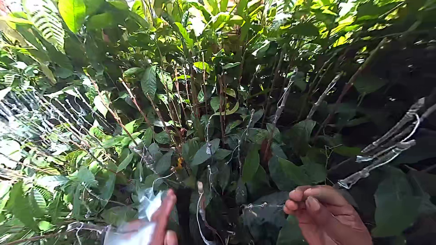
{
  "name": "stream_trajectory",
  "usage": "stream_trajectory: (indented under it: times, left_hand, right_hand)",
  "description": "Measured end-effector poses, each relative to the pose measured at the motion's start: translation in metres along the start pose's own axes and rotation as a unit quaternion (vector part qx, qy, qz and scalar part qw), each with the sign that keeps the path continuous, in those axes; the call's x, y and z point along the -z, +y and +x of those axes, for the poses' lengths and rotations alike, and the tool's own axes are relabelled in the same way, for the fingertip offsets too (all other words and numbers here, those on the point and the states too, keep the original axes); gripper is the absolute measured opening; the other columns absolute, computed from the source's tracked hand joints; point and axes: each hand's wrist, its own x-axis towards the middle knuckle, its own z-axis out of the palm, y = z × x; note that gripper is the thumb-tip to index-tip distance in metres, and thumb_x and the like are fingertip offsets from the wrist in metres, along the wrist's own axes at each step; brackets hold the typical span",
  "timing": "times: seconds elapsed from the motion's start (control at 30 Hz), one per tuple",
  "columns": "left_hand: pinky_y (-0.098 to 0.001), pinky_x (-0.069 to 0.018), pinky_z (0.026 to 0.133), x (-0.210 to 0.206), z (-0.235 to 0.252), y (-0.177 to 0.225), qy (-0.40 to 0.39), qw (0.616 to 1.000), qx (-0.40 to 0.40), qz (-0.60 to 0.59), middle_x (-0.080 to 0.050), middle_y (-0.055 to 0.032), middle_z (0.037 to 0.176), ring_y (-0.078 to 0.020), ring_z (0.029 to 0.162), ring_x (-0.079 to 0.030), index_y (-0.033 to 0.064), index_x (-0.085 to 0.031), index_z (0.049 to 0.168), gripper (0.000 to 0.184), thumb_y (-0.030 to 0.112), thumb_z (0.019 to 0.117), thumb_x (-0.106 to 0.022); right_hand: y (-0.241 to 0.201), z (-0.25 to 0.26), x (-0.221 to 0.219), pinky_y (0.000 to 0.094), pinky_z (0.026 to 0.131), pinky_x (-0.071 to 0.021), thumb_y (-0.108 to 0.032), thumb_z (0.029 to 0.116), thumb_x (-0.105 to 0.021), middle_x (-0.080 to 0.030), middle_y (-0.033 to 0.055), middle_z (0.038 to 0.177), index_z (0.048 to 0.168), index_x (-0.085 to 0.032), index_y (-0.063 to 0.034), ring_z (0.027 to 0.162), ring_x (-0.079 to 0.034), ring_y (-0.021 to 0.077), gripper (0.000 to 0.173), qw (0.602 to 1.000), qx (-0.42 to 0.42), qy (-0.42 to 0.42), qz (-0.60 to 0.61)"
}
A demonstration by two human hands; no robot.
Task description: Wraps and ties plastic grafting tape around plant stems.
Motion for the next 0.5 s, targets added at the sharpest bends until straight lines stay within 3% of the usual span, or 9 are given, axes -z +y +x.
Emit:
stream_trajectory:
  times: [0.03,0.1,0.17,0.23,0.27,0.3,0.37,0.43,0.5]
  left_hand:
    - [-0.0401,-0.0367,0.121,-0.004,-0.01,0.003,-0.035,0.999,-0.028,0.0,-0.056,0.0056,0.15,-0.013,0.144,-0.045,0.0242,-0.055,0.147,0.049,0.046,0.1115,-0.028]
    - [-0.0452,-0.0299,0.125,-0.018,-0.006,0.011,-0.12,0.989,0.0,-0.083,-0.049,-0.007,0.156,-0.0218,0.15,-0.038,0.0123,-0.05,0.152,0.06,0.048,0.1118,-0.022]
    - [-0.0452,-0.022,0.128,-0.044,0.031,0.014,-0.147,0.954,0.102,-0.241,-0.037,-0.0157,0.163,-0.0252,0.155,-0.028,0.0,-0.041,0.155,0.085,0.065,0.1052,-0.017]
    - [-0.04,-0.026,0.125,-0.069,0.07,0.008,-0.082,0.908,0.204,-0.356,-0.034,-0.0187,0.163,-0.0226,0.152,-0.032,-0.0077,-0.032,0.155,0.089,0.064,0.1051,-0.015]
    - [-0.0383,-0.0338,0.12,-0.08,0.084,0.005,0.0,0.887,0.268,-0.377,-0.04,-0.0187,0.159,-0.0217,0.146,-0.041,-0.0073,-0.033,0.154,0.077,0.052,0.1091,-0.015]
    - [-0.0381,-0.0415,0.113,-0.088,0.097,0.001,0.099,0.868,0.323,-0.363,-0.047,-0.0191,0.151,-0.0225,0.136,-0.05,-0.0051,-0.036,0.152,0.062,0.04,0.1122,-0.02]
    - [-0.0415,-0.0445,0.108,-0.099,0.113,-0.029,0.23,0.874,0.345,-0.255,-0.046,-0.0253,0.147,-0.028,0.131,-0.051,-0.0048,-0.032,0.153,0.052,0.02,0.1088,-0.042]
    - [-0.0479,-0.0419,0.112,-0.103,0.118,-0.064,0.254,0.895,0.346,-0.119,-0.04,-0.0307,0.152,-0.0364,0.137,-0.047,-0.0048,-0.023,0.157,0.07,0.017,0.101,-0.058]
    - [-0.0541,-0.0424,0.112,-0.104,0.12,-0.085,0.204,0.904,0.375,0.009,-0.042,-0.0303,0.153,-0.0408,0.137,-0.05,-0.0019,-0.022,0.159,0.076,0.023,0.1001,-0.062]
  right_hand:
    - [-0.001,0.0,0.002,0.0305,0.081,-0.0646,-0.014,0.0993,-0.066,-0.077,0.0067,0.109,0.112,-0.075,-0.016,0.091,-0.076,0.0168,0.016,1.0,0.011,0.005,-0.02]
    - [-0.001,0.0,0.004,0.03,0.08,-0.0648,-0.016,0.0995,-0.067,-0.077,0.0052,0.108,0.113,-0.076,-0.0174,0.091,-0.076,0.0163,0.016,0.998,0.031,0.008,-0.056]
    - [-0.002,0.0,0.004,0.0295,0.08,-0.0648,-0.017,0.1001,-0.066,-0.077,0.0042,0.109,0.113,-0.075,-0.0184,0.092,-0.076,0.0159,0.016,0.996,0.036,-0.006,-0.076]
    - [-0.002,0.002,0.0,0.0294,0.08,-0.0644,-0.018,0.1001,-0.066,-0.077,0.0029,0.11,0.114,-0.075,-0.0206,0.093,-0.076,0.0152,0.017,0.995,0.025,-0.02,-0.092]
    - [-0.001,0.002,-0.003,0.0298,0.081,-0.0644,-0.018,0.1,-0.066,-0.077,0.0021,0.11,0.114,-0.075,-0.0218,0.093,-0.075,0.0151,0.017,0.994,0.018,-0.024,-0.104]
    - [0.0,0.001,-0.006,0.0305,0.082,-0.0646,-0.018,0.0998,-0.067,-0.077,0.0016,0.11,0.113,-0.075,-0.0226,0.094,-0.075,0.0154,0.017,0.992,0.015,-0.024,-0.122]
    - [0.005,-0.001,-0.009,0.0324,0.083,-0.065,-0.019,0.1008,-0.066,-0.076,0.0005,0.111,0.114,-0.074,-0.0234,0.095,-0.076,0.0165,0.016,0.984,0.022,-0.03,-0.174]
    - [0.008,-0.006,-0.01,0.0337,0.086,-0.0651,-0.016,0.1015,-0.065,-0.076,0.0001,0.113,0.114,-0.074,-0.0231,0.098,-0.076,0.0177,0.017,0.977,0.025,-0.034,-0.208]
    - [0.007,-0.009,-0.013,0.034,0.089,-0.0643,-0.014,0.1021,-0.064,-0.076,-0.0002,0.114,0.116,-0.074,-0.0224,0.1,-0.075,0.0179,0.019,0.975,0.024,-0.047,-0.218]
